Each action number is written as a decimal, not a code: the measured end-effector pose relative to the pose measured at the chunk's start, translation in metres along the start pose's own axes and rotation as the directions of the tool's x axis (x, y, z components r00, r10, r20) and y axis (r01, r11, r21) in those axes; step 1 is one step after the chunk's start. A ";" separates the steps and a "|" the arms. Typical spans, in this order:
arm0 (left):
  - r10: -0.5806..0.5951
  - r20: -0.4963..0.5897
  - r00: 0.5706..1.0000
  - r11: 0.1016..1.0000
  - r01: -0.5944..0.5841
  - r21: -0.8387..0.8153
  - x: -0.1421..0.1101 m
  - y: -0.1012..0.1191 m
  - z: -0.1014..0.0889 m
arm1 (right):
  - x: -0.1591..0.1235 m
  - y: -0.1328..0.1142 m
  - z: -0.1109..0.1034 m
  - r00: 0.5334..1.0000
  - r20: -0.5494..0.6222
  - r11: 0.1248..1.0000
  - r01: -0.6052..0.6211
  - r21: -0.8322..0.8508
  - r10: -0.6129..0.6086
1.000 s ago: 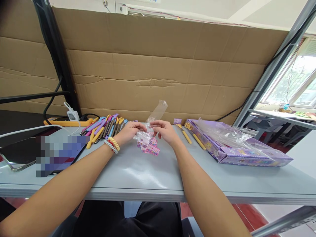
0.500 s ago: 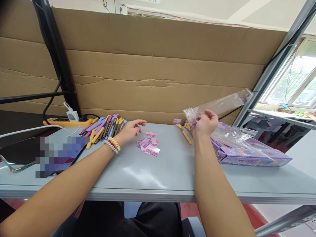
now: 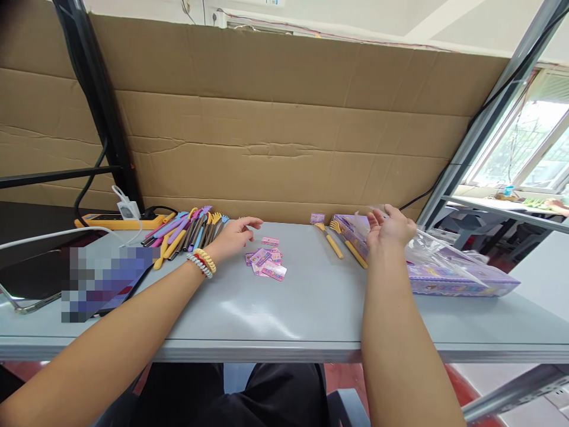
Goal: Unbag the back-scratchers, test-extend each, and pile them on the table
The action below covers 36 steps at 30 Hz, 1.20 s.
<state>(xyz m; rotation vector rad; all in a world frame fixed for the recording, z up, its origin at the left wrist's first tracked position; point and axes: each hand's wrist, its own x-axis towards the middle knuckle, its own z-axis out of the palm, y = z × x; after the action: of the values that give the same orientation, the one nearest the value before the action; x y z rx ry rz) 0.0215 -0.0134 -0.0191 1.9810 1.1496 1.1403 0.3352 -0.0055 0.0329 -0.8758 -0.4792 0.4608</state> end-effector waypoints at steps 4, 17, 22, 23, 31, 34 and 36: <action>0.001 0.004 1.000 0.999 -0.001 0.035 -0.001 0.001 0.000 | -0.003 0.001 0.002 0.975 -0.171 0.990 -0.142 0.022 0.144; 0.110 0.049 0.993 0.937 -0.120 0.327 -0.004 -0.002 0.001 | -0.049 0.029 0.027 0.874 0.483 0.899 0.248 -0.360 -0.048; 0.119 0.196 0.973 0.768 -0.215 0.603 -0.005 -0.005 0.000 | -0.077 0.059 0.035 0.638 0.767 0.562 0.610 -0.559 0.070; 0.084 0.213 0.974 0.749 -0.203 0.631 -0.005 -0.007 0.000 | -0.080 0.064 0.035 0.609 0.787 0.521 0.641 -0.563 0.101; -0.186 0.359 0.915 0.712 -0.126 0.691 -0.004 -0.016 0.002 | -0.088 0.074 0.035 0.464 0.796 0.397 0.695 -0.599 0.389; -0.223 0.402 0.888 0.704 -0.139 0.697 -0.005 -0.015 0.002 | -0.088 0.074 0.035 0.409 0.783 0.379 0.708 -0.596 0.468; -0.231 0.406 0.884 0.698 -0.140 0.702 -0.005 -0.013 0.001 | -0.088 0.074 0.034 0.376 0.778 0.377 0.714 -0.589 0.503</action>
<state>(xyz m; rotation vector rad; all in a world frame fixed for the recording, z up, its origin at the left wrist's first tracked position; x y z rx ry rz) 0.0162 -0.0121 -0.0323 2.5759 1.4890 0.0842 0.2316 0.0073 -0.0263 -1.6505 -2.1563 0.4692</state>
